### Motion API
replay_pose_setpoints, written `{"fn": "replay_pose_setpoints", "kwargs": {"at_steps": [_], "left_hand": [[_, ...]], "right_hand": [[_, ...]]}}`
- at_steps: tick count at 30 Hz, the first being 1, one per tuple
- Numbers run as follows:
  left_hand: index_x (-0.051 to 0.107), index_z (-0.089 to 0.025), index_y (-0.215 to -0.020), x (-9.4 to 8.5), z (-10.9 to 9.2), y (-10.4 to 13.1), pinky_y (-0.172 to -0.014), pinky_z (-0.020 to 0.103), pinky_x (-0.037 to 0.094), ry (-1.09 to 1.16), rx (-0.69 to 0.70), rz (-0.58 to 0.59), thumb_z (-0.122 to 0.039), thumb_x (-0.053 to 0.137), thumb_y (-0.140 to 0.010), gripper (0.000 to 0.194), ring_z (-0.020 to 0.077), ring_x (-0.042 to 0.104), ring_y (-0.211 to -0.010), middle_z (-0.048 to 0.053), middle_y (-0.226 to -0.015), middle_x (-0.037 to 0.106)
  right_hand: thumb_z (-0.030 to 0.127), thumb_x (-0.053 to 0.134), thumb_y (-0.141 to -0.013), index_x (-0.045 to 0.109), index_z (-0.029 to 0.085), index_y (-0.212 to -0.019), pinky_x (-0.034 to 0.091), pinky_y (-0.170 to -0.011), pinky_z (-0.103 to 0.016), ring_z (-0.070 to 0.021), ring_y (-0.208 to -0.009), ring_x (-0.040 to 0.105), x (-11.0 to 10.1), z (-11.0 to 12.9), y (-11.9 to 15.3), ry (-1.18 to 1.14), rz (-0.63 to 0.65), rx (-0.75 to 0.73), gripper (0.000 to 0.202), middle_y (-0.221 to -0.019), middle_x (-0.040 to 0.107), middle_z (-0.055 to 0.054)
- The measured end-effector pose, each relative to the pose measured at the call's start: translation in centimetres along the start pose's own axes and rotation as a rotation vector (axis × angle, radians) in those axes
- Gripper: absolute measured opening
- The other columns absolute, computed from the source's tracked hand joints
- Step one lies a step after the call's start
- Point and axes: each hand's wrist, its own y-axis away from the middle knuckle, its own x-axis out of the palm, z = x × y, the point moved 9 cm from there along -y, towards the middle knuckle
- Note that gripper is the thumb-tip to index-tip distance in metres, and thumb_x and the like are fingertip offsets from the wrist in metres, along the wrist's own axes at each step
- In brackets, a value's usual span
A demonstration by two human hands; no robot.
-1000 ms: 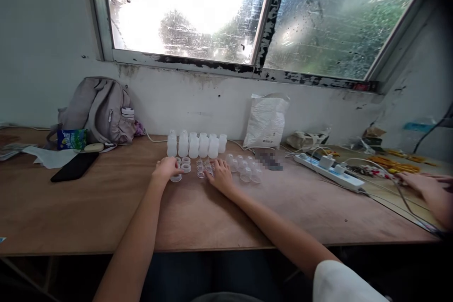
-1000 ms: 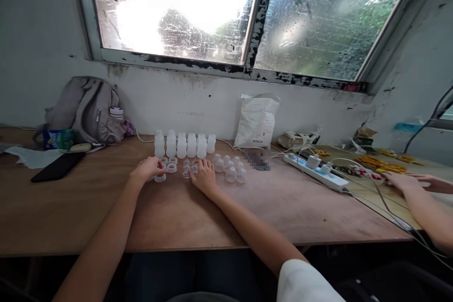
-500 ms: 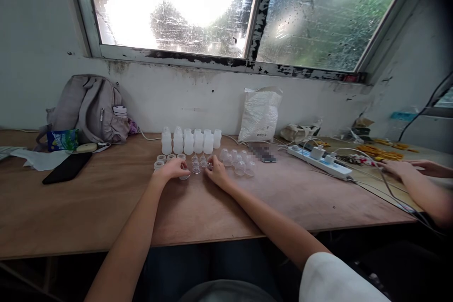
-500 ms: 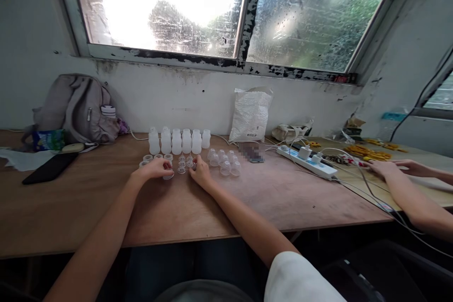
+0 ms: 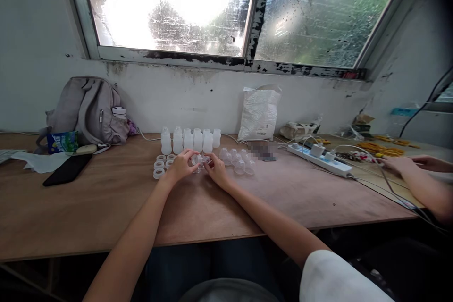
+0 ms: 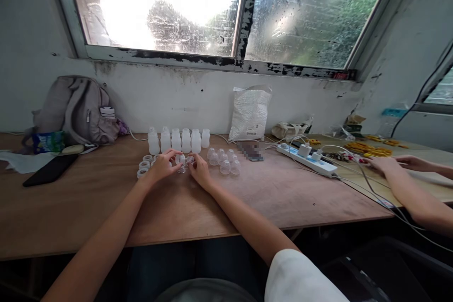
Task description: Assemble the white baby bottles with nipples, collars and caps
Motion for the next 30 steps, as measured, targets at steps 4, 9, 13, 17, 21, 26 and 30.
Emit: {"fn": "replay_pose_setpoints", "kwargs": {"at_steps": [4,9,13,17,21,26,30], "left_hand": [[0.052,-0.019,-0.105,0.4,0.0,0.2,-0.071,0.027,0.046,-0.028,0.013,-0.008,-0.022,0.059,-0.069,0.037,0.015,0.056,-0.073,0.005,-0.096,0.055],[0.053,-0.02,-0.103,1.1,0.3,0.3,-0.071,0.028,0.046,-0.05,0.008,-0.005,-0.023,0.059,-0.069,0.034,0.017,0.057,-0.075,0.006,-0.096,0.057],[0.053,-0.02,-0.101,1.6,-0.2,0.4,-0.073,0.028,0.046,-0.055,0.039,0.023,-0.022,0.058,-0.07,0.031,0.0186,0.057,-0.084,0.006,-0.098,0.056],[0.053,-0.021,-0.102,1.9,-0.7,0.4,-0.08,0.03,0.046,-0.085,0.077,0.033,-0.021,0.057,-0.07,0.032,0.0198,0.056,-0.091,0.006,-0.1,0.055],[0.054,-0.022,-0.103,2.2,-0.9,0.5,-0.082,0.031,0.045,-0.112,0.094,0.038,-0.021,0.056,-0.071,0.032,0.0201,0.055,-0.094,0.006,-0.102,0.053],[0.053,-0.023,-0.107,2.2,0.0,0.4,-0.081,0.033,0.045,0.006,0.001,-0.017,-0.023,0.058,-0.071,0.037,0.02,0.054,-0.093,0.007,-0.107,0.05],[0.055,-0.02,-0.106,3.0,3.4,0.5,-0.081,0.032,0.044,0.554,-0.365,-0.108,-0.025,0.071,-0.058,0.05,0.0193,0.055,-0.09,0.008,-0.107,0.055]], "right_hand": [[0.018,0.05,-0.071,0.051,0.021,-0.1,0.043,-0.061,-0.025,-0.0117,-0.06,0.052,0.3,1.0,0.2,-0.116,0.061,-0.035,0.029,-0.073,0.055,0.0],[0.014,0.052,-0.066,0.044,0.022,-0.108,0.044,-0.062,-0.025,-0.0119,-0.064,0.055,1.0,1.0,0.4,-0.447,0.137,0.065,0.043,-0.077,0.058,0.001],[0.009,0.054,-0.06,0.046,0.021,-0.097,0.043,-0.063,-0.025,-0.012,-0.066,0.056,1.7,-0.6,0.4,-0.733,0.135,0.26,0.04,-0.071,0.061,0.003],[0.009,0.058,-0.058,0.058,0.016,-0.076,0.041,-0.063,-0.022,-0.0105,-0.067,0.055,2.6,-2.0,0.6,-0.997,0.137,0.483,0.019,-0.07,0.061,0.002],[0.018,0.063,-0.063,0.061,0.015,-0.073,0.041,-0.055,-0.022,-0.0098,-0.06,0.054,3.5,-2.3,1.1,-1.113,0.183,0.603,0.011,-0.071,0.061,0.0],[0.019,0.061,-0.069,0.062,0.014,-0.076,0.045,-0.061,-0.024,-0.0112,-0.061,0.058,4.4,-2.9,1.8,-1.227,0.242,0.721,0.009,-0.07,0.063,-0.003],[0.021,0.053,-0.077,0.062,0.014,-0.076,0.047,-0.07,-0.025,-0.0111,-0.064,0.06,4.4,-3.4,1.9,-1.285,0.222,0.779,0.011,-0.068,0.065,-0.002]]}}
